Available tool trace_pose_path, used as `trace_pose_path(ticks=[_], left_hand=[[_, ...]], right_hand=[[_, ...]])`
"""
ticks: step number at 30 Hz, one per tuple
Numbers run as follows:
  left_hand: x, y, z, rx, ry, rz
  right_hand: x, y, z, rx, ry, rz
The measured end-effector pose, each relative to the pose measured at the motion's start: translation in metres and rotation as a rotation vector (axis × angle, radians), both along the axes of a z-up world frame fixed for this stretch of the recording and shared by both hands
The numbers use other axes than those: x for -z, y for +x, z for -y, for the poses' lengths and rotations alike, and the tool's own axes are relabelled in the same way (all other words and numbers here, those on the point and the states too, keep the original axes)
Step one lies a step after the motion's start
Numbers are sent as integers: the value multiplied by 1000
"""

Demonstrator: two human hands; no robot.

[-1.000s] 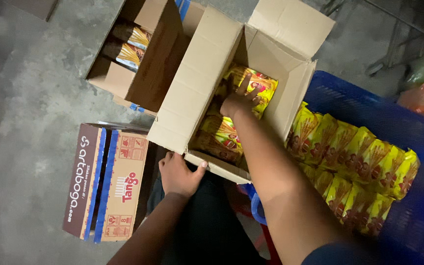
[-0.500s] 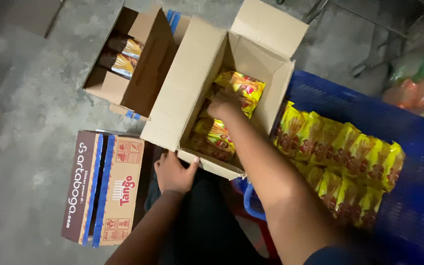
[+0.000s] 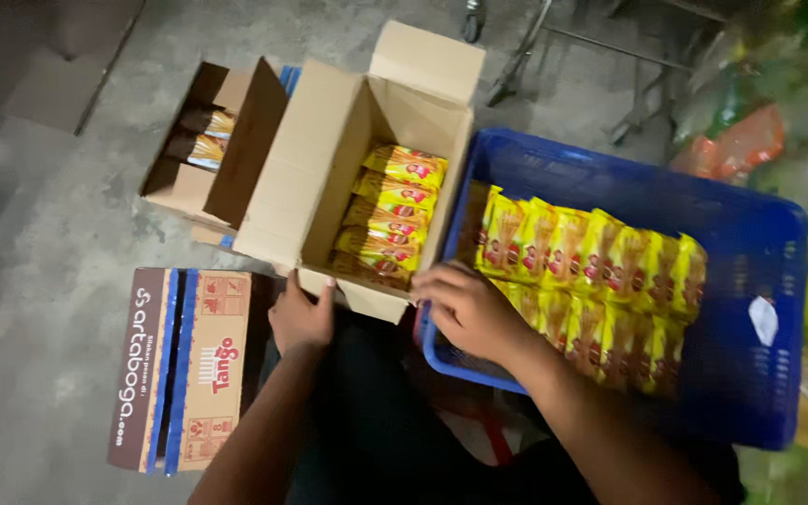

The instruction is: The person opens a cardboard box and transfers yellow snack packets from a blue plastic basket into the box. They arrange the packets in rows within the box.

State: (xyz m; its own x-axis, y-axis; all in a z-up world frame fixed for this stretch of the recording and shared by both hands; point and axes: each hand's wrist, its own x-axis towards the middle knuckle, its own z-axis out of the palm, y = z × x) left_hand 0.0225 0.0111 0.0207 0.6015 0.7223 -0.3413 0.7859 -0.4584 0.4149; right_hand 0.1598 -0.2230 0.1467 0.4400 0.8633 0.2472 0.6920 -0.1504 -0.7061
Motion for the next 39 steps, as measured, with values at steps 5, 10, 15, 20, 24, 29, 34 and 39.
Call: trace_pose_path(ticks=[5, 10, 15, 20, 24, 29, 34, 39], left_hand=[[27, -8, -2, -64, 87, 89], [9, -14, -2, -122, 5, 113], [38, -23, -12, -137, 66, 257], [24, -24, -8, -79, 7, 323], [30, -24, -13, -37, 27, 415], [52, -20, -34, 58, 165, 499], [50, -18, -31, 31, 164, 530], [54, -19, -35, 18, 196, 493]], right_hand=[[-11, -27, 83, 121, 3, -30], [20, -45, 158, 320, 31, -201], [58, -43, 212, 507, -1, -202], [106, -17, 279, 769, -231, -265], [134, 15, 330, 949, -514, -423], [128, 55, 351, 847, -1010, -743], [182, 71, 369, 921, -901, -702], [104, 68, 335, 782, -1120, -867]])
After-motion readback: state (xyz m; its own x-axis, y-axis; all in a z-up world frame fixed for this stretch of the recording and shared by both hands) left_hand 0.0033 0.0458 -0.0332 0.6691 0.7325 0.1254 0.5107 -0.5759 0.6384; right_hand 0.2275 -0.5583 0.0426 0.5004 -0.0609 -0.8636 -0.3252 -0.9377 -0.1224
